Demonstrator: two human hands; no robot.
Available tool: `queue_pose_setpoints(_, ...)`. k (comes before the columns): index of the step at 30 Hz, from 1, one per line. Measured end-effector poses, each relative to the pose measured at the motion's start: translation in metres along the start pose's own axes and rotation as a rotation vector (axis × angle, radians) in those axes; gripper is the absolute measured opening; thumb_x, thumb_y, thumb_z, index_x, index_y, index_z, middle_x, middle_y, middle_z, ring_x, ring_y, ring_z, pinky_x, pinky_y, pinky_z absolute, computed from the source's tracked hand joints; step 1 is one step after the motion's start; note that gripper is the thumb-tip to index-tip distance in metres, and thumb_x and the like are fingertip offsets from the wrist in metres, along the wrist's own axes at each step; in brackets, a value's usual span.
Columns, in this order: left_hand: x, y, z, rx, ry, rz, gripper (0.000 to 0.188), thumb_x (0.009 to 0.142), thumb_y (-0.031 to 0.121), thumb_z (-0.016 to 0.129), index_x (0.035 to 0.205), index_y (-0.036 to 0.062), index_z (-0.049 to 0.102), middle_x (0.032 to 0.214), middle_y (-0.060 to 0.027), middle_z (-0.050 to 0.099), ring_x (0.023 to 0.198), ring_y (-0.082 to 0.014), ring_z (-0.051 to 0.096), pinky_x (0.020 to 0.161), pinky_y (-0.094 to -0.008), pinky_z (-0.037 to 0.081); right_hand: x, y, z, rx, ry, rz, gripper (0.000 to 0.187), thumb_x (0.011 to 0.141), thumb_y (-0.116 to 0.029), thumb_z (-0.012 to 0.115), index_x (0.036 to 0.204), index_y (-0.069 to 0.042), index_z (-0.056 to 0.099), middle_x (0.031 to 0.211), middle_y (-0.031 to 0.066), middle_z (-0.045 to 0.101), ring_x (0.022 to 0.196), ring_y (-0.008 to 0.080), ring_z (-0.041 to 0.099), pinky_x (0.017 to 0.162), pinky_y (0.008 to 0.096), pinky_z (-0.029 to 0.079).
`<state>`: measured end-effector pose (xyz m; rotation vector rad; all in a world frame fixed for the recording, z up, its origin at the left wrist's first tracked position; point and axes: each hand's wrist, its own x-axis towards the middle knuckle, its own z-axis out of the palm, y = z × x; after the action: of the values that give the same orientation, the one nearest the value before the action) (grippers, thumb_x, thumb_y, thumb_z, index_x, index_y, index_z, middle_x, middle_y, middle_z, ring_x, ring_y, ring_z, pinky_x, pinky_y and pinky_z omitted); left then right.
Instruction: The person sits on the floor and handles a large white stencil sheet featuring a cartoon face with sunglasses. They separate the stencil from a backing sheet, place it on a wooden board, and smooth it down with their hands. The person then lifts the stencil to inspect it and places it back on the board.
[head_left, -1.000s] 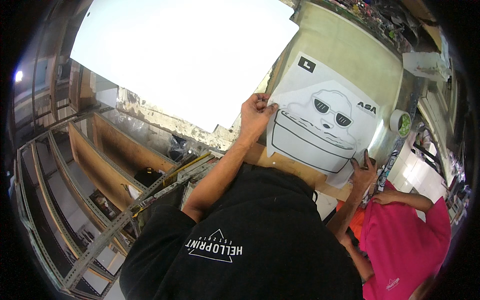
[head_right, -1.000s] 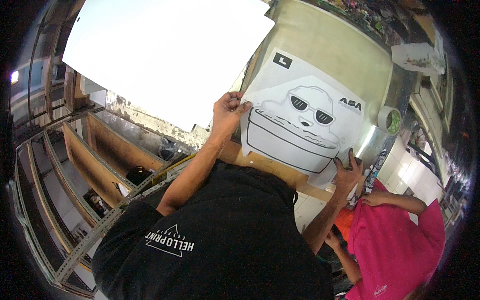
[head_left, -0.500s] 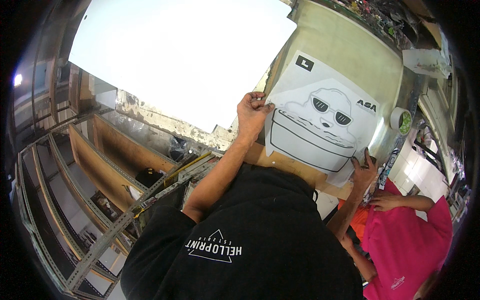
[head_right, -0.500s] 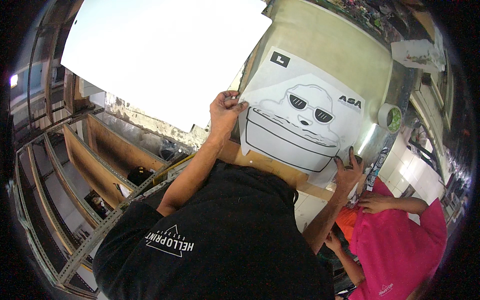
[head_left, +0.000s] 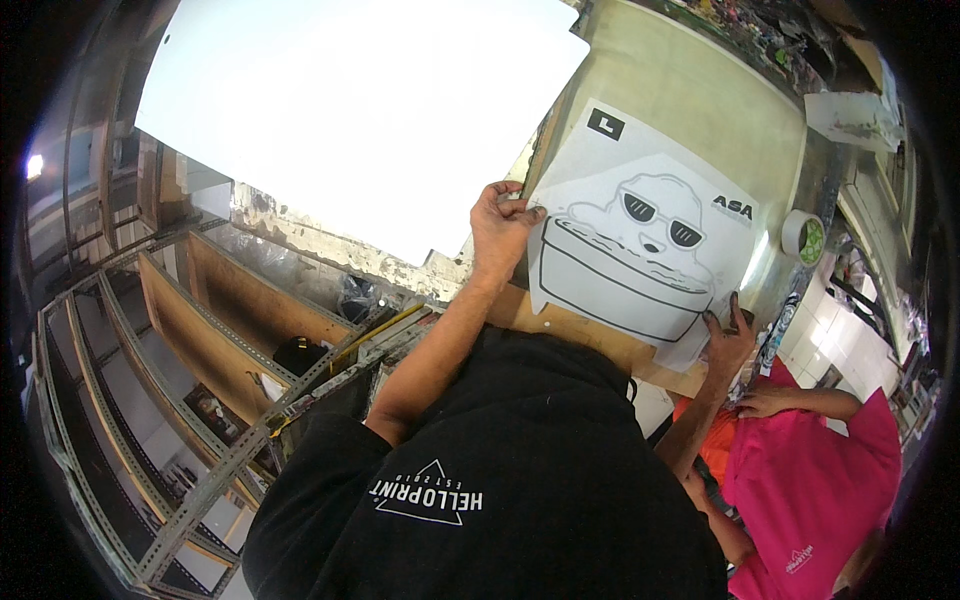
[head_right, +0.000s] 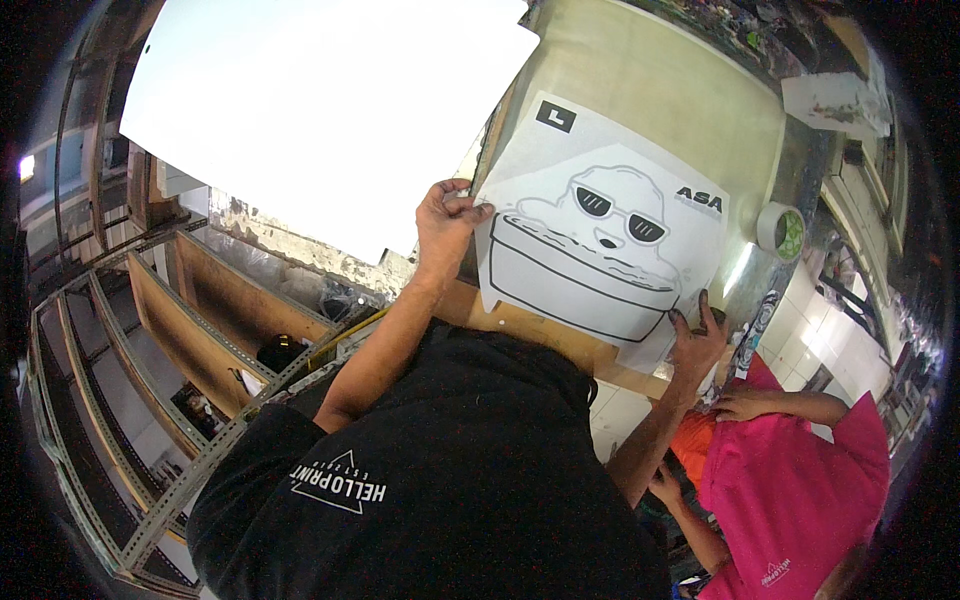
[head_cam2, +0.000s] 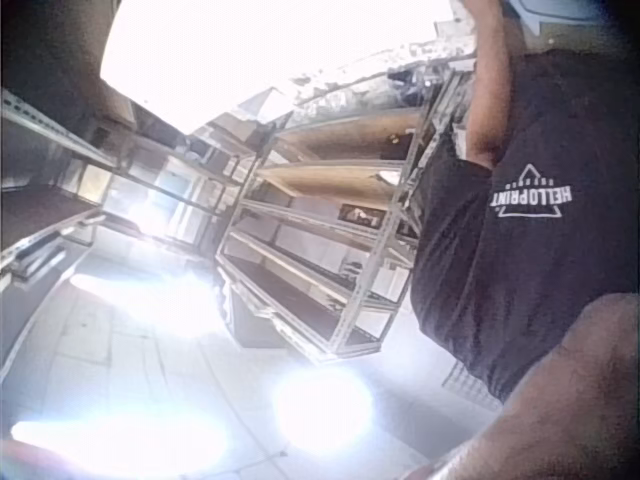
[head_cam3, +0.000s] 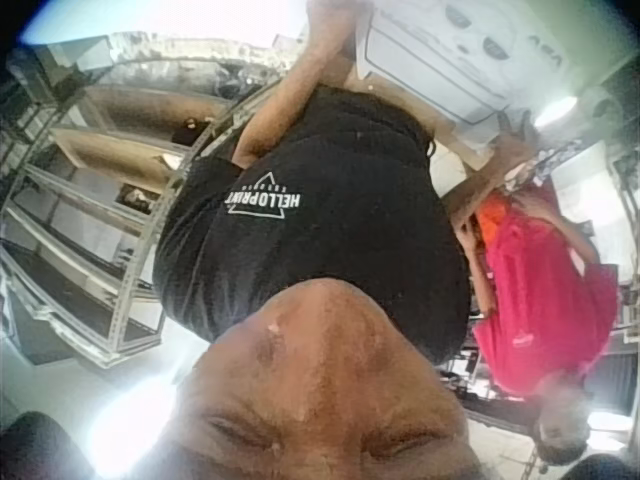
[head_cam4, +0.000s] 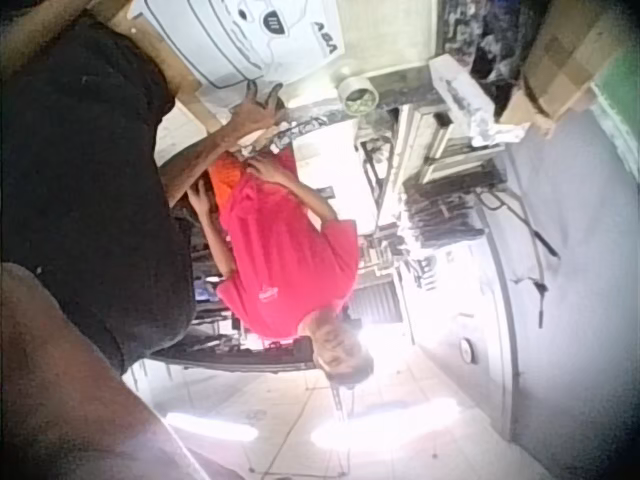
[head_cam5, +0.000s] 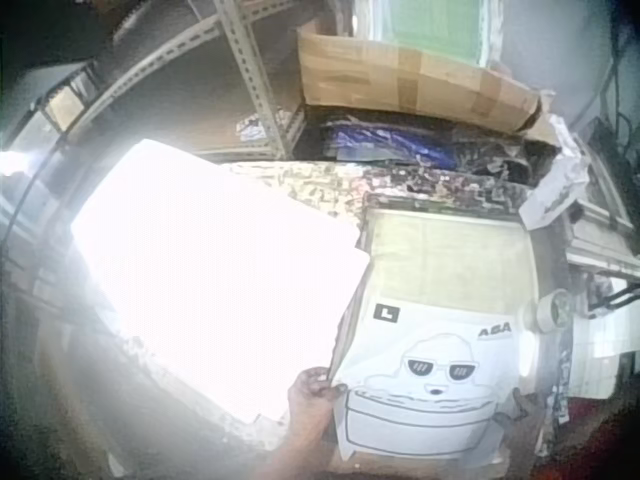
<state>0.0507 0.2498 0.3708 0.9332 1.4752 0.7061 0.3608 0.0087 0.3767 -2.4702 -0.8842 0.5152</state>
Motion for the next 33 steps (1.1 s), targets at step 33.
queue_pose_setpoints(33, 0.002, -0.011, 0.002, 0.142, 0.002, 0.152, 0.038, 0.082, -0.007, 0.065, 0.115, -0.0087, 0.049, 0.086, -0.0156, 0.066, 0.078, -0.0147, 0.061, 0.069, -0.0236, 0.046, -0.009, -0.005, 0.004, 0.075, 0.167, 0.091, 0.066, 0.061, -0.006, 0.084, 0.124, -0.010, 0.063, 0.102, 0.0146, 0.063, 0.068, 0.0195, 0.059, 0.059, 0.0299, 0.051)
